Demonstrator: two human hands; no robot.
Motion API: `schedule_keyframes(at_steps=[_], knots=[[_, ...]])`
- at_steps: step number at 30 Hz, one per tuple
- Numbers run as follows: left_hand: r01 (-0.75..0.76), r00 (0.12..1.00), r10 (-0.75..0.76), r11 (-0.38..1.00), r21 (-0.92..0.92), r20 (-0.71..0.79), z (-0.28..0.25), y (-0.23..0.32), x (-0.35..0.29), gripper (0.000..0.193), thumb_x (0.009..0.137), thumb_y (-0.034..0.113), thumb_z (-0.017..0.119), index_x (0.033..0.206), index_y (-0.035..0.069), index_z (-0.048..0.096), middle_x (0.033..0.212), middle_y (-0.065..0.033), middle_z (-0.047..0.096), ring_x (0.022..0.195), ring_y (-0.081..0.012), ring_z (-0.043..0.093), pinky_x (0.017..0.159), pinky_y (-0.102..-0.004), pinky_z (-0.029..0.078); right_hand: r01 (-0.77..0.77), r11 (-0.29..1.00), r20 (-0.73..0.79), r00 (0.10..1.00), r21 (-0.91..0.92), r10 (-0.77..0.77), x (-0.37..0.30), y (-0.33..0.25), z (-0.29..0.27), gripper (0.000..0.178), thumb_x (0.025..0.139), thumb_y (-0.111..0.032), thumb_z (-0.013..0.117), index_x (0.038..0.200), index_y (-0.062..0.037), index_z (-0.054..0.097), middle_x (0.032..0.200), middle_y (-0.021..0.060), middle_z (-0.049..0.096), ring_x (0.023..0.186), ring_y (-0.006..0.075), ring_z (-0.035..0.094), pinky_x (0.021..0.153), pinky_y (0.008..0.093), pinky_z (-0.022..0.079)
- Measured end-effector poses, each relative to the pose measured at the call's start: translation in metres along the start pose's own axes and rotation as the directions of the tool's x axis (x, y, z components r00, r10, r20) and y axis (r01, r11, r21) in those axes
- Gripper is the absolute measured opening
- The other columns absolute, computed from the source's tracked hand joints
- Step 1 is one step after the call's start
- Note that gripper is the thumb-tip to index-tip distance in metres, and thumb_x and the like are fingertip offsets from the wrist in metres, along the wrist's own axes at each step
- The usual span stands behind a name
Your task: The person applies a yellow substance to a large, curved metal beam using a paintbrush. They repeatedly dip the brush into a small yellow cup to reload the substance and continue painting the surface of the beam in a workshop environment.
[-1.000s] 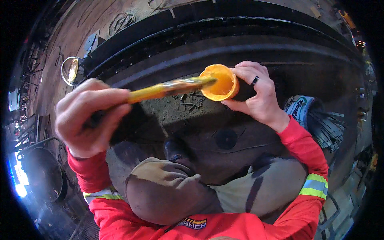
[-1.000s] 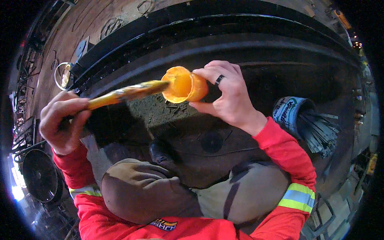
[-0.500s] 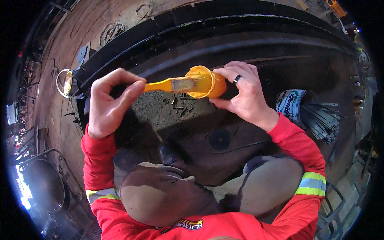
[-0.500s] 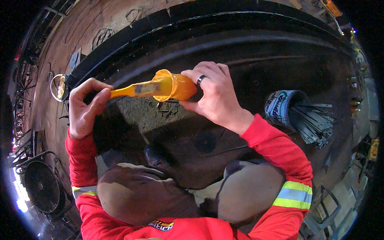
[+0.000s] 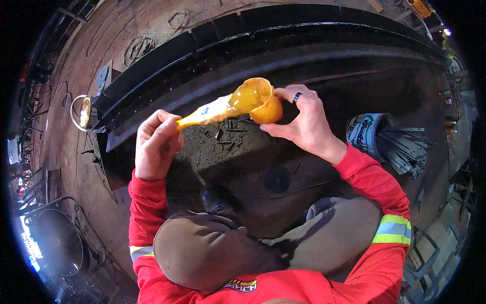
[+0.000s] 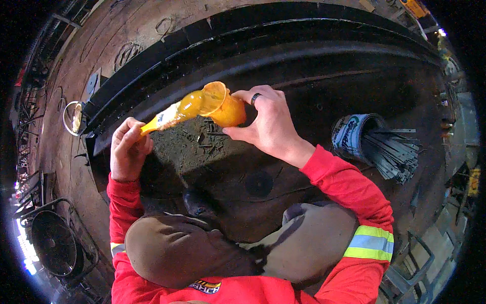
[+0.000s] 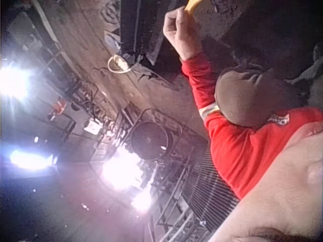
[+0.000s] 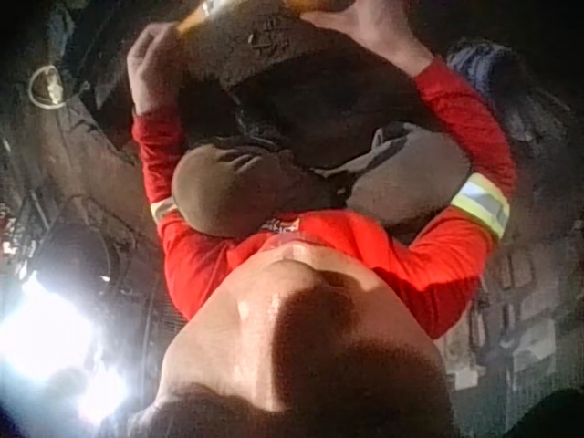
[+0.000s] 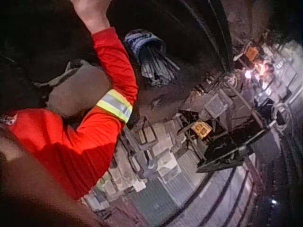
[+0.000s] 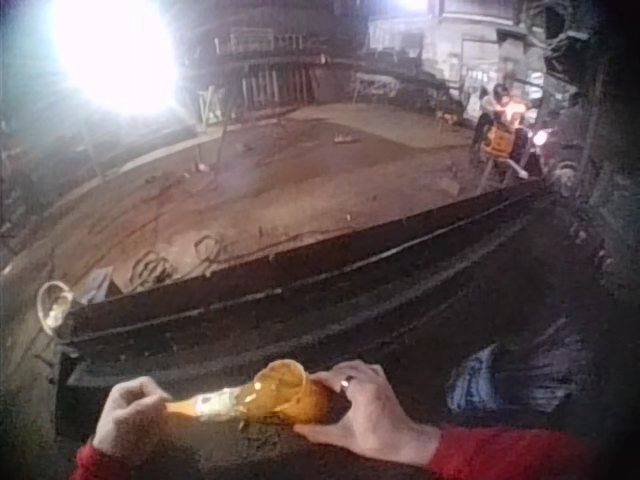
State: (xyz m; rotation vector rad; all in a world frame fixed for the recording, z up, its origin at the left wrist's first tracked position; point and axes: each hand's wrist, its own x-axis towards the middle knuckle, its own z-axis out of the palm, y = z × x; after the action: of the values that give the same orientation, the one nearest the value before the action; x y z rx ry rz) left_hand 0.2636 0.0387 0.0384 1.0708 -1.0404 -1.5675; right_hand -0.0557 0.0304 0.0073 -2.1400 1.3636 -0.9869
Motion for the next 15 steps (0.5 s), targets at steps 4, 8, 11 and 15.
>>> schedule_keyframes(at_steps=[4,8,11,15], knots=[[-0.121,0.993,0.12,0.993,0.017,0.014,0.003,0.008,0.005,0.016,0.093,0.016,0.067,0.096,0.001,0.062,0.069,0.0002,0.054,0.055,-0.0065,0.045,0.053,-0.0227,0.035,0.053,0.998,-0.047,0.998,0.031,-0.051,-0.001,-0.001,0.001,0.054,0.06,-0.025,0.09,0.106,-0.004,0.069,0.099,0.0111,0.066,0.101,0.0278,0.061,0.092,0.0408,0.041],[-0.171,0.979,0.197,0.937,0.303,-0.056,0.01,0.007,0.003,0.027,0.082,0.017,0.08,0.098,0.002,0.064,0.082,0.0018,0.059,0.064,-0.0026,0.048,0.058,-0.0176,0.036,0.088,0.995,-0.038,0.996,0.054,-0.086,0.003,-0.009,-0.005,0.056,0.059,-0.024,0.091,0.106,-0.0039,0.068,0.103,0.0123,0.068,0.104,0.0293,0.062,0.095,0.0413,0.043],[-0.188,0.968,0.234,0.919,0.348,-0.094,0.013,-0.003,0.006,0.023,0.083,0.017,0.08,0.095,0.002,0.066,0.079,0.0022,0.059,0.064,-0.0027,0.049,0.057,-0.0182,0.036,0.091,0.993,-0.024,0.996,0.079,-0.09,0.003,-0.013,-0.009,0.057,0.059,-0.024,0.092,0.107,-0.0043,0.068,0.105,0.013,0.068,0.106,0.03,0.063,0.097,0.0413,0.044],[-0.283,0.93,0.354,0.861,0.423,-0.101,0.018,0.0,0.004,0.023,0.084,0.015,0.079,0.095,0.003,0.064,0.078,0.0021,0.058,0.063,-0.0038,0.048,0.057,-0.0188,0.036,0.096,0.992,-0.018,0.995,0.077,-0.095,0.002,-0.016,-0.013,0.057,0.06,-0.025,0.092,0.107,-0.0048,0.068,0.106,0.0126,0.068,0.106,0.0297,0.062,0.097,0.0411,0.043]])
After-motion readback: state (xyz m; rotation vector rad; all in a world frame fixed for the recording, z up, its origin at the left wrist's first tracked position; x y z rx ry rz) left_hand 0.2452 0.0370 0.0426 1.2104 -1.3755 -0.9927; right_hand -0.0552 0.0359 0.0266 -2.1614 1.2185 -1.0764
